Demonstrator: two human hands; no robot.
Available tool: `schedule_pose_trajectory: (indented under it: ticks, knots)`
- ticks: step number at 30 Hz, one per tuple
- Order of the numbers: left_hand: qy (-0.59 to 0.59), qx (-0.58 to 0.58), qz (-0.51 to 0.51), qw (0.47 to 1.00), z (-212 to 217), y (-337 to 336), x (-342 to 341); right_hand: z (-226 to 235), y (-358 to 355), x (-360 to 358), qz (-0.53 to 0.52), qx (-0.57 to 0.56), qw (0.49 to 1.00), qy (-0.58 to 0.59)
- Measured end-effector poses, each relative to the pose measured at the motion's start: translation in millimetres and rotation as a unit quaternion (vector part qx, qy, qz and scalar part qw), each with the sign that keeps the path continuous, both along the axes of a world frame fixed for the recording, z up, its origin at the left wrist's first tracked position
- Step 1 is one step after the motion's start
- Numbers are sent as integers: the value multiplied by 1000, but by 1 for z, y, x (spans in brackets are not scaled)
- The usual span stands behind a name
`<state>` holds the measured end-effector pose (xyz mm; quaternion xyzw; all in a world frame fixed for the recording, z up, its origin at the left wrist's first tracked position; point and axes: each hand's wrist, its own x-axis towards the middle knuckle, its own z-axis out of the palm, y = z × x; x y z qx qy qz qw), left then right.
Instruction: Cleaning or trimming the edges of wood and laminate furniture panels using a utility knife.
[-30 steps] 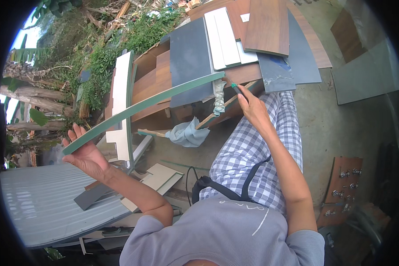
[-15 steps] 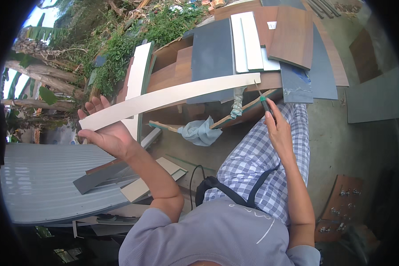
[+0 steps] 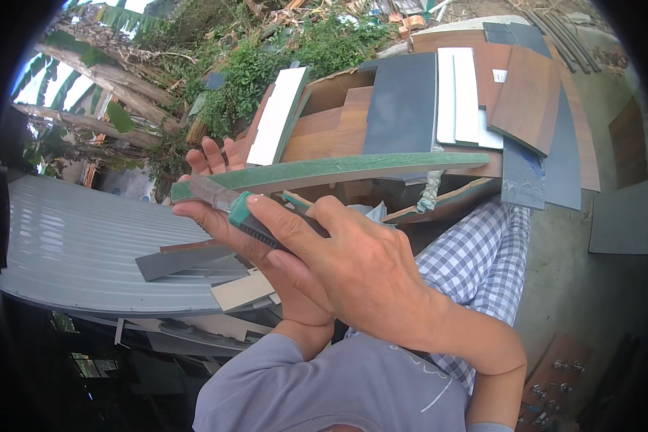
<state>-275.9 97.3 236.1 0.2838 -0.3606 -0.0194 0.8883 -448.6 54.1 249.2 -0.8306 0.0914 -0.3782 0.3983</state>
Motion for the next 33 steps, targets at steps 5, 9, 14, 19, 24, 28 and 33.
schedule_pose_trajectory:
  ticks: [5, 9, 14, 19, 24, 28, 33]
  knots:
    - [-28, 5, -17, 999, 2, -3, -3, -4, 8, 11, -38, -18, 999, 1]
    - [-80, 2, -51, 995, -3, 6, 14, -20, -2, -3, -49, 25, 998, 31]
    - [-76, 7, -54, 996, -5, 8, 17, -47, -10, -23, -84, 83, 989, 87]
    - [-74, 10, -65, 995, -8, 9, 20, -75, -15, -37, -160, 112, 976, 96]
    - [-52, -16, -113, 992, -7, 10, 18, -74, -16, -43, -168, 111, 974, 100]
    - [-67, -29, -153, 986, -3, 12, 17, -67, -9, -37, -120, 92, 985, 86]
    - [-58, -26, -152, 986, -5, 10, 14, -106, -32, -44, -197, 124, 964, 126]
